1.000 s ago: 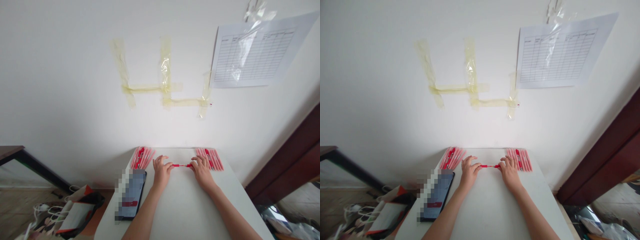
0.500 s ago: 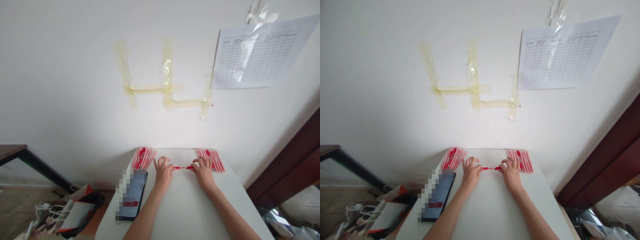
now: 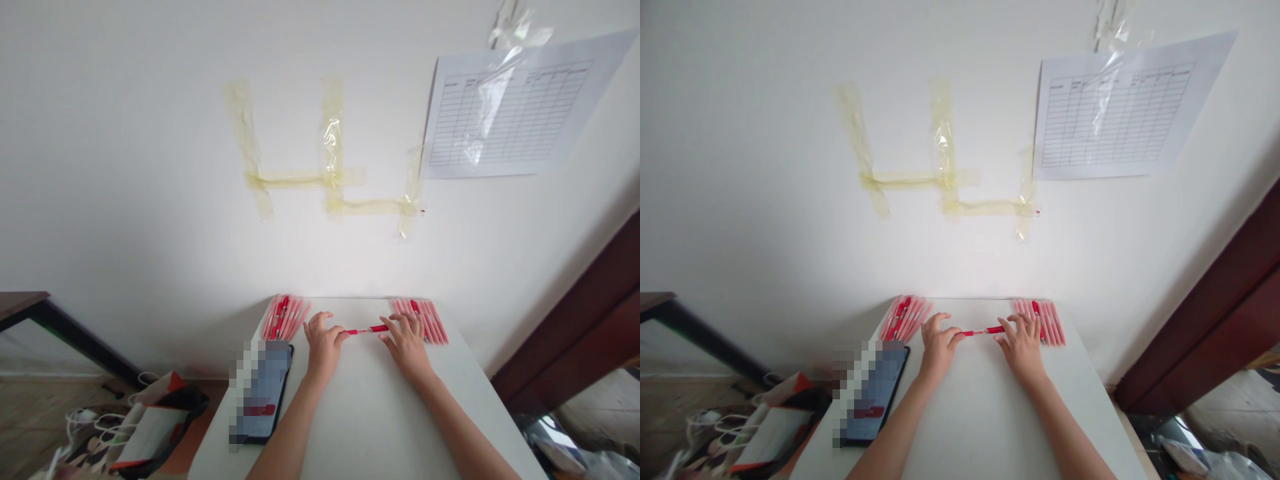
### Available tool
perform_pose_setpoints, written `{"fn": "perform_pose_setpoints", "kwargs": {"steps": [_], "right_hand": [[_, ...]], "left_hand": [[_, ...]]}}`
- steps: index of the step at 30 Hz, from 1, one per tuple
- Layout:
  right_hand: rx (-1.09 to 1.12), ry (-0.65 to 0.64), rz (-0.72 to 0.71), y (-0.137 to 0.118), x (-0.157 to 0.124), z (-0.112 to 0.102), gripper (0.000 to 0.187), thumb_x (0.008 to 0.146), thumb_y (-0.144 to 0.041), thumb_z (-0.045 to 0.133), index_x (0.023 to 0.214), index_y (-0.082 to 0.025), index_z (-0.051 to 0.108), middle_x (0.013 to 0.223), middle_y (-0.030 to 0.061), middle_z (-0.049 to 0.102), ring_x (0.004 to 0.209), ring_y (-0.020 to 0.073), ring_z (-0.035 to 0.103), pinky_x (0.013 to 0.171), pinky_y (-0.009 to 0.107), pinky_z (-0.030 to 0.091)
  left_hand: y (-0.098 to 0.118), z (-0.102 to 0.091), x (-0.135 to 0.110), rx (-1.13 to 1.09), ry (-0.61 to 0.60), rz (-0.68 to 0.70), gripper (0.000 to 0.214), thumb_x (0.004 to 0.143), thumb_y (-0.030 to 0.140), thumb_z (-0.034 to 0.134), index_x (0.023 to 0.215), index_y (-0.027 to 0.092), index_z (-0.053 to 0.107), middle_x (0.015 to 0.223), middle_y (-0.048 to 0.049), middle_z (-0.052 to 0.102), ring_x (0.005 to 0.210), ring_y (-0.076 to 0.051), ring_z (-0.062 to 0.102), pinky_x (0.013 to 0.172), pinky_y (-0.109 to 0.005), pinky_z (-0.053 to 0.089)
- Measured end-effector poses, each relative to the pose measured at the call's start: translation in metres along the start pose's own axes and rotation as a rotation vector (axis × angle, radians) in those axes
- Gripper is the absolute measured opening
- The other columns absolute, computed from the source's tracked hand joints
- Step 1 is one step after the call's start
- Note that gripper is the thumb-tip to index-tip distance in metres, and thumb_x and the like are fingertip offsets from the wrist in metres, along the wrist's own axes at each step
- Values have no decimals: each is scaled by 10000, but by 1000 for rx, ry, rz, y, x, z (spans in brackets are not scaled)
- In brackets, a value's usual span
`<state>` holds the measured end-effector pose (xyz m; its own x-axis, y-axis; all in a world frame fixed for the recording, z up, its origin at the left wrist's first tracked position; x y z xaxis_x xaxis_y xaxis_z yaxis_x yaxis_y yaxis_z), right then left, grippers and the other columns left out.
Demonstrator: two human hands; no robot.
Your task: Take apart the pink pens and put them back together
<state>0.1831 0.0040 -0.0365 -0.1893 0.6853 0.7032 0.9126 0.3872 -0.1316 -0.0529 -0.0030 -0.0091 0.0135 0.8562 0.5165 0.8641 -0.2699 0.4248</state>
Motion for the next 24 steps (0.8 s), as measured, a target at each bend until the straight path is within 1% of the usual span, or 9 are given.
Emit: {"fn": "perform_pose_setpoints", "kwargs": {"steps": [2,5,9,12,14,17,18,20,24], "right_hand": [[4,2,-2,1,0,2,228,977,-384,519,1119,-293,671,1197,91,605,1233,315,453,1097,632,326],[22,18,-34,3,1,3,174,977,-352,521,978,-275,676,1161,78,619,1215,306,466,1113,656,288],[65,43,-36,6,1,2,163,968,-356,540,1050,-289,665,1157,76,623,1202,303,472,1089,612,341],[86,43,-2,9,0,0,282,956,-427,557,1191,-292,637,1186,96,610,1211,315,459,1059,583,382],[86,33,21,9,0,-1,263,968,-432,533,1148,-288,660,1196,100,603,1220,320,449,1049,589,387],[77,17,15,9,0,0,246,990,-395,493,922,-270,693,1180,90,605,1223,316,449,1053,610,371],[75,15,5,9,0,0,252,989,-393,494,891,-264,687,1172,88,607,1217,313,454,1058,617,365],[78,17,-12,10,0,2,228,982,-403,511,913,-261,675,1157,86,613,1198,302,470,1067,616,364],[99,5,-25,11,1,2,201,963,-420,550,1048,-269,651,1162,85,611,1193,292,484,1068,582,391]], "left_hand": [[-1,0,1,-12,13,3,56,813,261,734,813,284,786,1255,-70,552,1270,-299,443,1148,-644,279],[-2,-1,1,-14,15,-3,58,812,268,736,794,283,789,1246,-67,565,1264,-297,442,1150,-633,281],[-2,-1,1,-10,12,-16,109,829,250,711,746,269,779,1225,-66,583,1241,-292,453,1146,-629,286],[-2,-1,1,-14,13,-23,73,811,254,734,765,279,783,1232,-64,587,1245,-291,449,1150,-627,285],[-2,-1,1,-17,9,-25,56,803,256,744,784,286,788,1243,-62,591,1257,-293,441,1154,-633,274],[-2,-1,1,-11,0,-27,60,806,261,743,789,295,788,1250,-57,598,1270,-300,436,1154,-648,261],[-2,-1,1,-6,0,-27,64,809,260,740,789,297,788,1252,-55,599,1271,-302,437,1152,-649,261],[-2,-1,0,0,5,-23,70,811,255,736,795,298,789,1255,-55,599,1269,-305,442,1147,-644,267],[-2,-1,0,3,12,-19,72,806,249,741,808,297,794,1260,-56,597,1261,-300,443,1144,-632,277]]}}
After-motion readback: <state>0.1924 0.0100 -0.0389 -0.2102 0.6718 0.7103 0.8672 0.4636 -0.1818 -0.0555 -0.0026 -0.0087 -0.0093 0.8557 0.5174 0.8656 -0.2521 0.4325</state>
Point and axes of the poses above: each hand's wrist, its own x-axis towards the middle knuckle, its own z-axis out of the palm, y = z × x, the point moved 1 cm from there along x, towards the middle knuckle
